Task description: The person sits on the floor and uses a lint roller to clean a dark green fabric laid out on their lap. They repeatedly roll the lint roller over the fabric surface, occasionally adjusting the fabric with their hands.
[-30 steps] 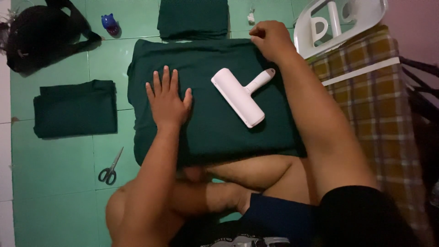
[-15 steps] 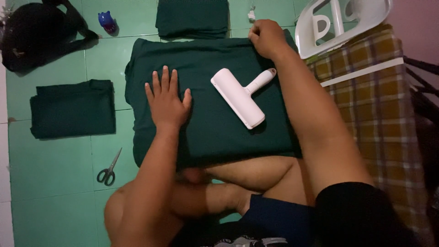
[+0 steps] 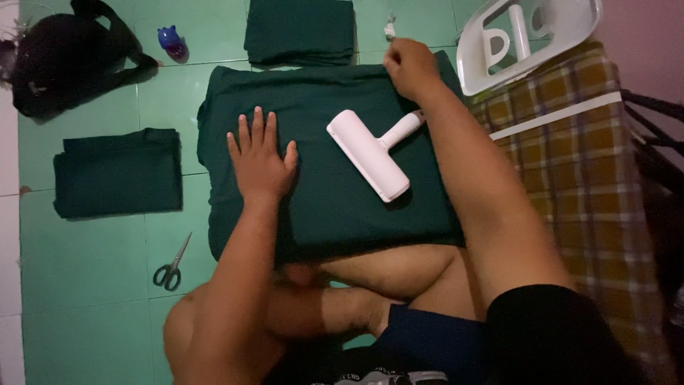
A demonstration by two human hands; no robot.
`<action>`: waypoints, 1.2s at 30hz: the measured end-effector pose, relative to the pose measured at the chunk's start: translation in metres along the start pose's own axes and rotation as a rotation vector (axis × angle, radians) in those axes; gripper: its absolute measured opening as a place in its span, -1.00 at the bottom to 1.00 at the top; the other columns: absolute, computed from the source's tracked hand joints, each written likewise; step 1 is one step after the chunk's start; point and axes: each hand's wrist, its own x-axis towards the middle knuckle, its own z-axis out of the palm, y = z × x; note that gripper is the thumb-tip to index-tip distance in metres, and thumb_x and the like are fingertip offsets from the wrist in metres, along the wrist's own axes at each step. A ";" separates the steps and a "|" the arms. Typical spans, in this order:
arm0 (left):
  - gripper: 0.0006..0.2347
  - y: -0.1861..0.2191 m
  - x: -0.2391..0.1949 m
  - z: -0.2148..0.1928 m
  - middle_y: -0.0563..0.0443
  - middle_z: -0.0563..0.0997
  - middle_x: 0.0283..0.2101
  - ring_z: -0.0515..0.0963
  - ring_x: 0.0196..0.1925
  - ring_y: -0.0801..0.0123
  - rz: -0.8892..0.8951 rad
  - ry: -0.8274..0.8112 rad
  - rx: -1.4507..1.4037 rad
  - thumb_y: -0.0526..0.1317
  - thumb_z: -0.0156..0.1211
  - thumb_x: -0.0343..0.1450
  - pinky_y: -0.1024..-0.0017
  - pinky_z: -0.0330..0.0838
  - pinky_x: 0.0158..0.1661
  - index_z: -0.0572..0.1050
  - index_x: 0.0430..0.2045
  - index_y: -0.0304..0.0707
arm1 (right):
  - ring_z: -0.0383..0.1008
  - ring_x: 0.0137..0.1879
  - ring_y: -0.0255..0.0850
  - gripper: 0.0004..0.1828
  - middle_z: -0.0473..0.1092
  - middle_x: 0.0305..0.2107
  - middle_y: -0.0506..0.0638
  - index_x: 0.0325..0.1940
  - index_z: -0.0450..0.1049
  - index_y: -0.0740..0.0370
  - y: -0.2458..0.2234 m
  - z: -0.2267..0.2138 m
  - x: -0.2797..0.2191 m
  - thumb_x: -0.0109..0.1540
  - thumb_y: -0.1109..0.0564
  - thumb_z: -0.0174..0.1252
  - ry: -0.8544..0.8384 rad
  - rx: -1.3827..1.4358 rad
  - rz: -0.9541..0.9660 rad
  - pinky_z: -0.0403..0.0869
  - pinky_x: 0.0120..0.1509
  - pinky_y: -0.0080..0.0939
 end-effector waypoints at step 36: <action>-0.25 -0.118 -0.112 -0.026 -0.49 0.53 0.15 0.43 0.29 -0.30 -0.455 -0.250 -0.745 0.34 -0.33 0.62 -0.16 0.20 0.30 0.51 0.13 -0.53 | 0.48 0.21 0.21 -0.01 0.47 0.04 0.35 0.15 0.55 0.37 0.088 0.019 -0.207 0.38 -0.62 -0.21 -0.015 0.307 0.667 0.40 0.25 0.29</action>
